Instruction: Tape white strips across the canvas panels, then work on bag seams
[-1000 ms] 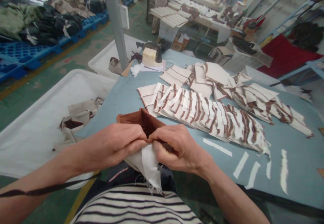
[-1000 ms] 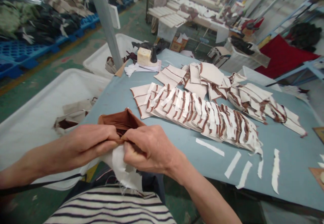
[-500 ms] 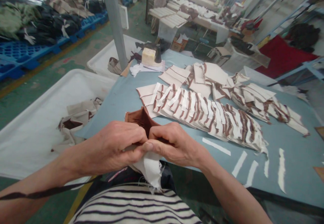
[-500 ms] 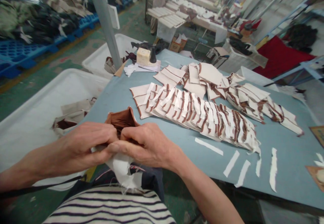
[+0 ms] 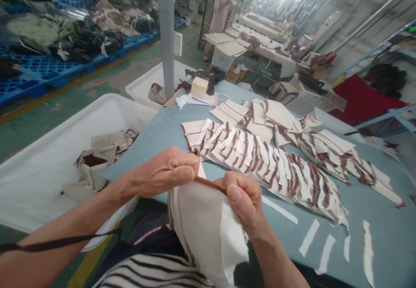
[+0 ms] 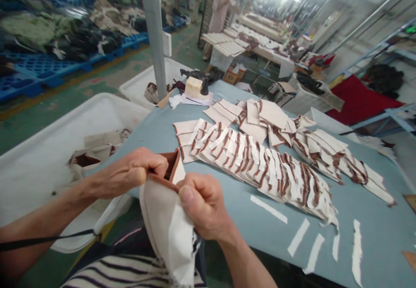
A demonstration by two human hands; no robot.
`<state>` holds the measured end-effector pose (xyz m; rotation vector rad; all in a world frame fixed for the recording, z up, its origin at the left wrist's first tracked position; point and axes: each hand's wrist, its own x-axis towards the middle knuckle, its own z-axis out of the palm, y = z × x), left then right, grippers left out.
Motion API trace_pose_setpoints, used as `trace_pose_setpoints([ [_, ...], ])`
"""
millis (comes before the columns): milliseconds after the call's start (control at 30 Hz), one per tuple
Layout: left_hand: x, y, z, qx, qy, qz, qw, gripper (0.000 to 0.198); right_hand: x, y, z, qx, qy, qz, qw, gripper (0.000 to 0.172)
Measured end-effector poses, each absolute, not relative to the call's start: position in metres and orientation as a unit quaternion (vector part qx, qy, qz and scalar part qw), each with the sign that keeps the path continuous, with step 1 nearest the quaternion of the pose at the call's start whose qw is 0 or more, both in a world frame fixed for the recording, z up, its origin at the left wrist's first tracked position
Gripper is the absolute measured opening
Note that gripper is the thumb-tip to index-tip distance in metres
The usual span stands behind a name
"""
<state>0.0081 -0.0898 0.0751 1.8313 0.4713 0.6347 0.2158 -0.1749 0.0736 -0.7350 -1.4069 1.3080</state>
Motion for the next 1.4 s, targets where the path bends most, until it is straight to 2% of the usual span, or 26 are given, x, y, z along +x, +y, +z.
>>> trace_pose_setpoints([
  [167, -0.001, -0.087, 0.064, 0.763, 0.200, 0.268, 0.553, 0.088, 0.250, -0.163, 0.064, -0.375, -0.602, 0.470, 0.525, 0.066],
  [333, 0.000, -0.093, 0.067, 0.785, 0.202, 0.269, 0.520, 0.083, 0.265, -0.139, 0.032, -0.496, -0.639, 0.368, 0.458, 0.066],
  [433, 0.000, -0.096, 0.073, 0.794, 0.205, 0.268, 0.506, 0.079, 0.264, -0.133, 0.016, -0.496, -0.649, 0.370, 0.442, 0.065],
  [700, -0.002, -0.099, 0.087, 0.817, 0.182, 0.188, 0.514, 0.044, 0.257, -0.130, -0.003, -0.488, -0.650, 0.408, 0.416, 0.065],
  [867, -0.001, -0.099, 0.087, 0.817, 0.170, 0.181, 0.521, 0.046, 0.253, -0.132, -0.006, -0.478, -0.644, 0.437, 0.407, 0.068],
  [1067, -0.004, -0.102, 0.090, 0.806, 0.140, 0.176, 0.547, 0.055, 0.254, -0.134, 0.001, -0.452, -0.646, 0.480, 0.383, 0.075],
  [1167, -0.005, -0.104, 0.090, 0.809, 0.128, 0.180, 0.545, 0.058, 0.259, -0.130, 0.014, -0.440, -0.653, 0.495, 0.366, 0.072],
  [1300, -0.005, -0.108, 0.093, 0.816, 0.149, 0.217, 0.515, 0.047, 0.265, -0.129, 0.054, -0.403, -0.689, 0.478, 0.367, 0.064],
  [1400, -0.006, -0.113, 0.098, 0.808, 0.187, 0.235, 0.507, 0.034, 0.259, -0.138, 0.085, -0.349, -0.774, 0.392, 0.354, 0.062],
])
